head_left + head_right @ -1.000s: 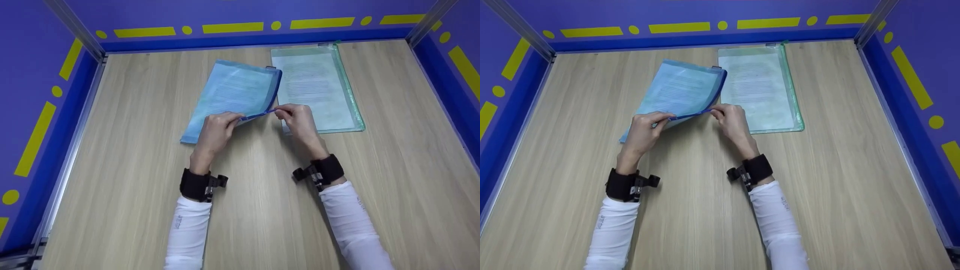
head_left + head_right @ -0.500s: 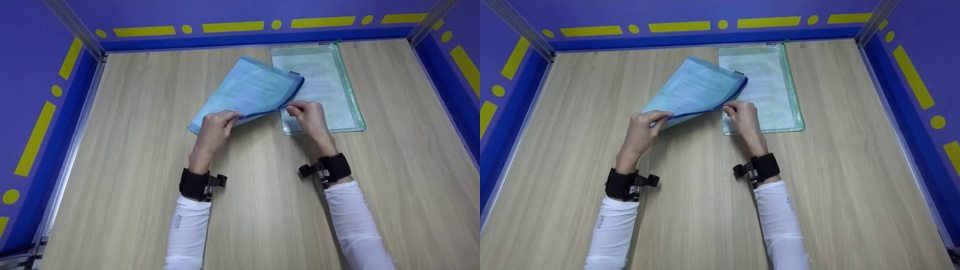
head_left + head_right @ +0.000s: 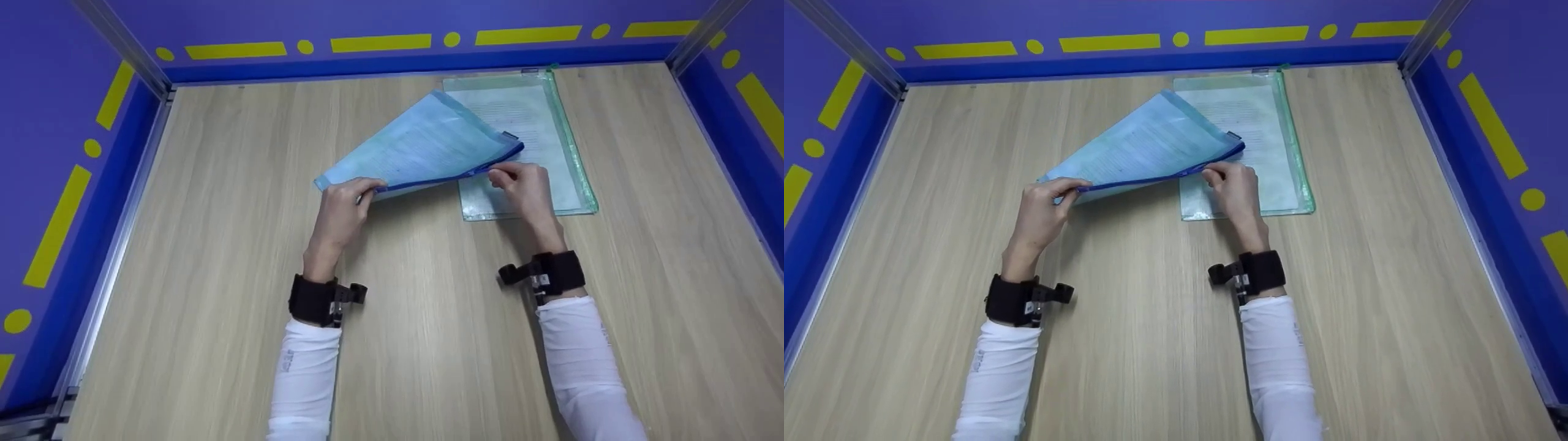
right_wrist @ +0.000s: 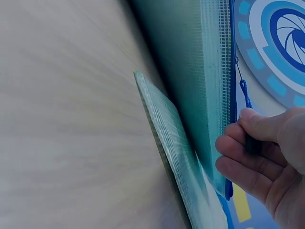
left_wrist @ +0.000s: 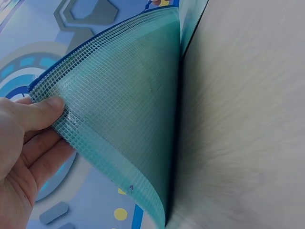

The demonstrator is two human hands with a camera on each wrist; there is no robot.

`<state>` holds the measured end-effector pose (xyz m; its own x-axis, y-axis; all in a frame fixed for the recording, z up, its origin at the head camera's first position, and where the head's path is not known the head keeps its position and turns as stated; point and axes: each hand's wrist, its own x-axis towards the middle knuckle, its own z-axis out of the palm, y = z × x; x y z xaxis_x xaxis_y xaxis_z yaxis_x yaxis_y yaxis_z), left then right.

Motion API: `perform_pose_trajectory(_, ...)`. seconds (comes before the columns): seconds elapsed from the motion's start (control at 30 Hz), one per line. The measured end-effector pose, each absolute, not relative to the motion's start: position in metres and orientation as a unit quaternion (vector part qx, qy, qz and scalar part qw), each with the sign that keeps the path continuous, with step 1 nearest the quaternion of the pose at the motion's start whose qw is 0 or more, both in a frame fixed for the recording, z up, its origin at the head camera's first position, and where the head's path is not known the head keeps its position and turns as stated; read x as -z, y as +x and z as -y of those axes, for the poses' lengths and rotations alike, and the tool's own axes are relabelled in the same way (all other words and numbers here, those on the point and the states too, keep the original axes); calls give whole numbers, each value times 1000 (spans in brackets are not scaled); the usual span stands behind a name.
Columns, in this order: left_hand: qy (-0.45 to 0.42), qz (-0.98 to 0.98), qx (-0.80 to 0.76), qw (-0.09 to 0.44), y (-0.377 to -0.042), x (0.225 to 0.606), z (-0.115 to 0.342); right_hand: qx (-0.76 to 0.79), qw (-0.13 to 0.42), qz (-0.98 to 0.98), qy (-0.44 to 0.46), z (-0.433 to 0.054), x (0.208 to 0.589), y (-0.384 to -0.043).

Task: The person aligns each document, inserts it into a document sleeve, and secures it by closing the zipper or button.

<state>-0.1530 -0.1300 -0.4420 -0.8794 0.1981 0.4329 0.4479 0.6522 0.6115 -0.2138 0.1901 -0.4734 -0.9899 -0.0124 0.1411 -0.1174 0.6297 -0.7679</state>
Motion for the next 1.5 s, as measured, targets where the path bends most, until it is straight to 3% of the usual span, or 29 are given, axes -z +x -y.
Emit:
perform_pose_trajectory(1.13, -77, 894, 405, 174, -158, 447, 163, -420, 80, 901, -71, -241, 475, -217)
perform_pose_trajectory(1.5, -59, 892, 409, 182, -158, 448, 175, -447, 59, 886, -108, -255, 471, -214)
